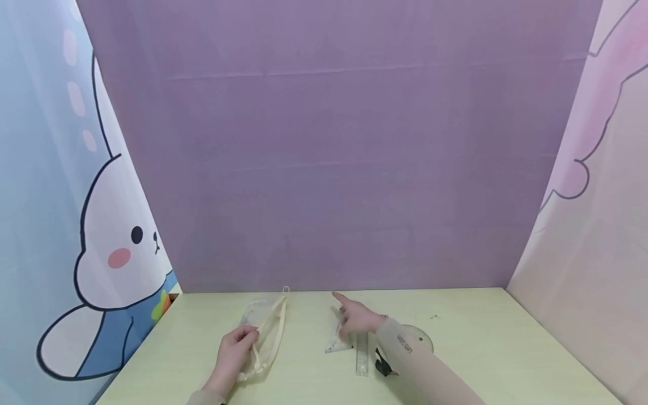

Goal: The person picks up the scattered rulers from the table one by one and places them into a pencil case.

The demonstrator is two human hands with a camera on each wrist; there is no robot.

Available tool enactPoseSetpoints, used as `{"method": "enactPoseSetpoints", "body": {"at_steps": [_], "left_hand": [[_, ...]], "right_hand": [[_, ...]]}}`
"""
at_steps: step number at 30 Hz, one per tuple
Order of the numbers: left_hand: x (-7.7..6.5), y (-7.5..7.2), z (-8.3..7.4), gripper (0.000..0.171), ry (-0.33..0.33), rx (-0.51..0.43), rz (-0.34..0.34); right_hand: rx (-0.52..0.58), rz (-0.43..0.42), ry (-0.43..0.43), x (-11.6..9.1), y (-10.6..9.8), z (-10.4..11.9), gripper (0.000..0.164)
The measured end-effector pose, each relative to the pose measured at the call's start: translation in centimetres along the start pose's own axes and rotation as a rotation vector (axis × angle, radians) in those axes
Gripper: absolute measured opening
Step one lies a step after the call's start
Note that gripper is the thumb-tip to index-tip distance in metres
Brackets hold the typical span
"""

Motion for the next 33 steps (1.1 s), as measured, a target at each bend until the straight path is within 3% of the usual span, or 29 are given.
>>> {"method": "enactPoseSetpoints", "body": {"at_steps": [11,22,27,33], "left_hand": [[-0.3,-0.1,0.6,0.021,-0.014,0.013,-0.007],[-0.4,-0.2,0.7,0.02,-0.009,0.036,-0.011],[-0.2,0.0,0.4,0.021,-0.003,0.042,-0.012],[0.0,0.0,0.1,0.02,-0.002,0.038,-0.011]], "right_hand": [[0.086,-0.04,0.022,0.3,0.5,-0.8,0.108],[0.305,-0.064,0.049,-0.6,0.0,-0.7,0.097],[0.443,-0.091,0.094,-0.9,-0.6,-1.5,0.079],[0.503,-0.122,0.132,-1.0,-1.2,-2.6,0.05]]}}
Point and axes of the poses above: each hand's wrist, its own x-axis towards the middle knuckle, its own y-axis out of the palm, z = x × y, the point moved 4 cm from there along x, towards the middle knuckle, and after that the axes turned 5 degrees about -y, right-handed, at the moved point
